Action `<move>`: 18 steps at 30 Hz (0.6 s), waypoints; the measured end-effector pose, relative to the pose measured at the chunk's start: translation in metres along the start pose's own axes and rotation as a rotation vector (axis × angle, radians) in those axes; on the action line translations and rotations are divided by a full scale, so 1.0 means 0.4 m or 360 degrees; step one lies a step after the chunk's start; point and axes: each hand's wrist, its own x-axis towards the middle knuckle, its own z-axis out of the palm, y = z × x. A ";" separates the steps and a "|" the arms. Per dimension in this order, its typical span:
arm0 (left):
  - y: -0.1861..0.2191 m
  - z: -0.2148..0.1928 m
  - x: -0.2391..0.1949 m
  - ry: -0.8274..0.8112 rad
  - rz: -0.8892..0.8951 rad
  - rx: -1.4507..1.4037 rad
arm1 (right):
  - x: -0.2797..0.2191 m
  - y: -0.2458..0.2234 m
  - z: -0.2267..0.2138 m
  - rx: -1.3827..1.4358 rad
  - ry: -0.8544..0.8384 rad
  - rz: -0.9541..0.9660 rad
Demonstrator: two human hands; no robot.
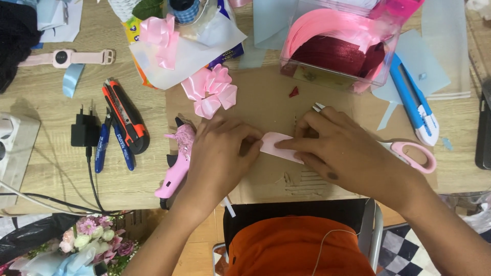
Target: The person folds small pink paper pieces into bow shapes and uses a hot glue gun to secure the folds. They repeatedly pick up new pieces, fold them, apply glue, and set the finished bows on the table.
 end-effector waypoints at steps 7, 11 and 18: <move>0.003 -0.008 -0.017 0.0143 0.0387 0.0066 | -0.001 0.021 0.007 -0.0182 0.0127 -0.0239; 0.008 -0.017 -0.023 0.0199 0.0556 0.0179 | -0.002 0.008 -0.004 -0.0043 0.0234 -0.0223; 0.020 -0.031 -0.029 0.0158 0.0599 0.0174 | -0.027 0.001 0.023 -0.0090 0.0244 -0.0185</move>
